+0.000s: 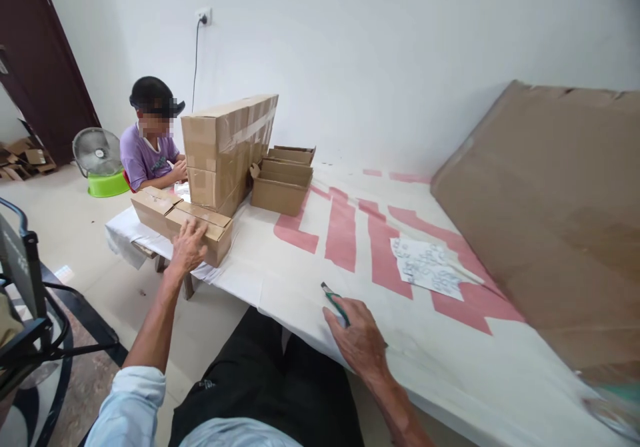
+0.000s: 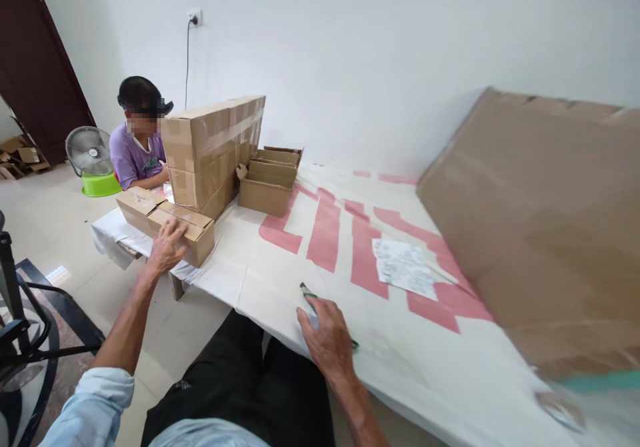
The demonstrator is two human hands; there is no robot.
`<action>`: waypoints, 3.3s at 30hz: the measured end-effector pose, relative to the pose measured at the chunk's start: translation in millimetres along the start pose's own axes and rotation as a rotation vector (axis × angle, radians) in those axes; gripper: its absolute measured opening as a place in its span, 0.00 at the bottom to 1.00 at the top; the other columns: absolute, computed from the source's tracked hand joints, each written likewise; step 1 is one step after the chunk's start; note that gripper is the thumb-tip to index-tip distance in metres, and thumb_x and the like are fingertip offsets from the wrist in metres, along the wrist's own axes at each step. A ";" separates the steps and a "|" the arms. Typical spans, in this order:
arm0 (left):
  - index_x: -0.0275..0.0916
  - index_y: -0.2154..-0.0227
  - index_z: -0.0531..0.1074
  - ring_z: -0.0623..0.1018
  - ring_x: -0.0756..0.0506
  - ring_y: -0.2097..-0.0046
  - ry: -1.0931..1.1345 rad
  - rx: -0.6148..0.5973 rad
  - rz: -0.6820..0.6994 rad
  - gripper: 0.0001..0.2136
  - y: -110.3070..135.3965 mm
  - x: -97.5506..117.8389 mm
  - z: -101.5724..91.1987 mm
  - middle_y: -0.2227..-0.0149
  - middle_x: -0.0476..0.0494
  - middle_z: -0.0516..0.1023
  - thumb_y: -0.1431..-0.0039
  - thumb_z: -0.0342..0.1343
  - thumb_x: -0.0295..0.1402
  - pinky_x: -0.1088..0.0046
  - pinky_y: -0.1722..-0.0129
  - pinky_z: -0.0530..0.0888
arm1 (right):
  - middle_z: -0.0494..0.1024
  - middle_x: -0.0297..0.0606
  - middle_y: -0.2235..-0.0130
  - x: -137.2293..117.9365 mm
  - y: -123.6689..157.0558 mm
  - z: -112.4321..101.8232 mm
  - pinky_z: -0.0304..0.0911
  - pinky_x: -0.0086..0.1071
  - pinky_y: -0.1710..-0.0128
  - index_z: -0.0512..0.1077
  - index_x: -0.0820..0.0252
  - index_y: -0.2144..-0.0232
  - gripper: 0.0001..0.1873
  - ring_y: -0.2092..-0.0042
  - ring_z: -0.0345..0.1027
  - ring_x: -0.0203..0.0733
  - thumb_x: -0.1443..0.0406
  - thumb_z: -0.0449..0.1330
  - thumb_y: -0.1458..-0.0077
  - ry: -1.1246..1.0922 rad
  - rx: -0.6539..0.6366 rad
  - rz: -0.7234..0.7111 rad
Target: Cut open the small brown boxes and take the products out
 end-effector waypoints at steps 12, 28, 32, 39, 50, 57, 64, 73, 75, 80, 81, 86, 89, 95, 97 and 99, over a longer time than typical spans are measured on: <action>0.46 0.40 0.77 0.66 0.31 0.27 0.005 0.067 0.058 0.20 10.6 33.3 9.9 0.29 0.35 0.70 0.33 0.61 0.36 0.44 0.30 0.65 | 0.82 0.47 0.57 8.3 3.4 1.8 0.73 0.47 0.50 0.78 0.56 0.56 0.18 0.54 0.77 0.54 0.51 0.56 0.33 -0.026 0.000 0.020; 0.39 0.45 0.76 0.78 0.33 0.41 0.524 0.290 -0.314 0.30 -6.1 -58.3 12.0 0.45 0.35 0.77 0.49 0.73 0.45 0.55 0.39 0.75 | 0.82 0.46 0.59 33.0 13.8 -16.1 0.71 0.47 0.50 0.77 0.54 0.58 0.15 0.55 0.75 0.54 0.53 0.57 0.36 -0.013 0.032 0.104; 0.39 0.48 0.76 0.80 0.38 0.49 0.664 0.210 -0.217 0.26 6.6 -14.6 42.3 0.49 0.38 0.78 0.48 0.72 0.45 0.58 0.47 0.78 | 0.82 0.47 0.59 27.3 3.2 -19.5 0.72 0.48 0.50 0.78 0.54 0.58 0.16 0.55 0.76 0.55 0.52 0.57 0.35 -0.023 0.047 0.114; 0.45 0.44 0.73 0.69 0.29 0.29 1.038 -0.162 -0.018 0.38 -0.8 33.4 94.6 0.32 0.33 0.71 0.60 0.79 0.44 0.53 0.42 0.75 | 0.82 0.51 0.56 22.5 -15.5 -31.3 0.73 0.50 0.49 0.79 0.58 0.55 0.26 0.53 0.76 0.55 0.45 0.55 0.31 -0.029 0.063 0.107; 0.46 0.22 0.49 0.61 0.25 0.24 1.105 -0.353 0.171 0.66 8.7 67.7 113.0 0.24 0.28 0.59 0.63 0.80 0.40 0.42 0.29 0.65 | 0.81 0.52 0.58 79.8 31.1 -30.5 0.72 0.53 0.49 0.79 0.58 0.57 0.35 0.54 0.74 0.57 0.35 0.53 0.38 0.071 -0.095 0.236; 0.37 0.22 0.51 0.66 0.24 0.28 1.003 -0.208 0.171 0.68 36.2 92.6 116.2 0.26 0.24 0.61 0.66 0.82 0.44 0.45 0.27 0.63 | 0.80 0.51 0.59 90.1 39.2 -30.1 0.73 0.53 0.50 0.79 0.59 0.58 0.35 0.56 0.76 0.57 0.35 0.56 0.41 0.063 -0.164 0.299; 0.41 0.22 0.47 0.59 0.21 0.24 0.909 -0.270 0.129 0.71 56.9 93.1 146.5 0.25 0.24 0.58 0.68 0.83 0.44 0.38 0.25 0.55 | 0.81 0.51 0.59 84.8 32.8 -31.5 0.73 0.51 0.52 0.80 0.58 0.59 0.35 0.57 0.76 0.55 0.34 0.56 0.41 0.056 -0.172 0.272; 0.35 0.22 0.47 0.63 0.25 0.26 0.939 -0.205 0.132 0.66 59.7 96.0 132.3 0.28 0.23 0.61 0.63 0.78 0.37 0.46 0.26 0.60 | 0.81 0.53 0.56 59.0 10.1 -36.2 0.74 0.51 0.53 0.80 0.60 0.55 0.34 0.54 0.76 0.56 0.37 0.57 0.38 0.030 -0.150 0.249; 0.36 0.24 0.50 0.64 0.25 0.28 0.943 -0.168 0.133 0.63 59.7 93.2 121.1 0.28 0.24 0.61 0.63 0.78 0.39 0.46 0.27 0.64 | 0.81 0.51 0.55 47.4 -0.5 -39.7 0.74 0.51 0.52 0.79 0.59 0.55 0.31 0.53 0.76 0.55 0.39 0.57 0.37 0.003 -0.137 0.226; 0.40 0.25 0.55 0.66 0.24 0.29 0.859 -0.107 0.227 0.61 53.6 100.9 88.0 0.29 0.27 0.63 0.63 0.79 0.40 0.44 0.29 0.66 | 0.81 0.48 0.55 -12.0 -49.2 -58.8 0.74 0.51 0.49 0.79 0.57 0.53 0.20 0.52 0.76 0.54 0.50 0.58 0.32 -0.074 -0.085 0.100; 0.41 0.25 0.56 0.66 0.24 0.29 0.837 -0.103 0.249 0.61 51.7 104.5 82.6 0.29 0.28 0.64 0.63 0.79 0.40 0.43 0.28 0.64 | 0.81 0.48 0.55 -30.7 -62.1 -65.7 0.74 0.51 0.49 0.79 0.57 0.52 0.18 0.52 0.76 0.54 0.52 0.58 0.31 -0.079 -0.064 0.051; 0.40 0.24 0.56 0.62 0.21 0.27 0.791 -0.111 0.317 0.61 43.1 123.6 68.9 0.28 0.26 0.63 0.62 0.79 0.41 0.38 0.27 0.59 | 0.80 0.47 0.52 -139.7 -118.2 -95.0 0.71 0.53 0.44 0.80 0.55 0.49 0.13 0.48 0.74 0.55 0.61 0.58 0.29 -0.039 0.010 -0.298; 0.42 0.24 0.56 0.62 0.20 0.27 0.781 -0.119 0.318 0.61 40.0 134.1 68.0 0.28 0.26 0.63 0.63 0.80 0.43 0.36 0.27 0.58 | 0.80 0.46 0.51 -189.5 -135.5 -85.9 0.69 0.54 0.43 0.80 0.54 0.49 0.14 0.48 0.72 0.54 0.65 0.56 0.29 -0.010 -0.093 -0.497; 0.44 0.26 0.58 0.62 0.19 0.28 0.757 -0.130 0.268 0.61 38.5 153.4 69.0 0.30 0.27 0.65 0.65 0.81 0.46 0.34 0.30 0.60 | 0.79 0.44 0.56 -214.1 -146.2 -42.4 0.66 0.44 0.49 0.80 0.57 0.61 0.14 0.51 0.66 0.51 0.69 0.54 0.29 0.235 -0.303 -0.733; 0.44 0.27 0.59 0.63 0.19 0.29 0.754 -0.133 0.257 0.60 39.0 158.2 68.4 0.31 0.27 0.66 0.65 0.81 0.46 0.35 0.32 0.63 | 0.79 0.45 0.57 -208.5 -147.1 -32.2 0.63 0.44 0.51 0.79 0.58 0.64 0.13 0.52 0.65 0.51 0.69 0.55 0.29 0.325 -0.358 -0.768; 0.43 0.28 0.59 0.63 0.19 0.29 0.746 -0.128 0.252 0.59 39.5 161.3 67.2 0.31 0.27 0.66 0.64 0.81 0.46 0.36 0.34 0.64 | 0.78 0.45 0.57 -202.2 -146.9 -26.7 0.62 0.44 0.52 0.79 0.58 0.64 0.13 0.52 0.63 0.51 0.69 0.55 0.29 0.374 -0.404 -0.784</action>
Point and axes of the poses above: each hand's wrist, its own y-axis away from the middle knuckle, its own z-axis out of the palm, x = y × z, the point moved 9 cm from there along -y, towards the middle knuckle
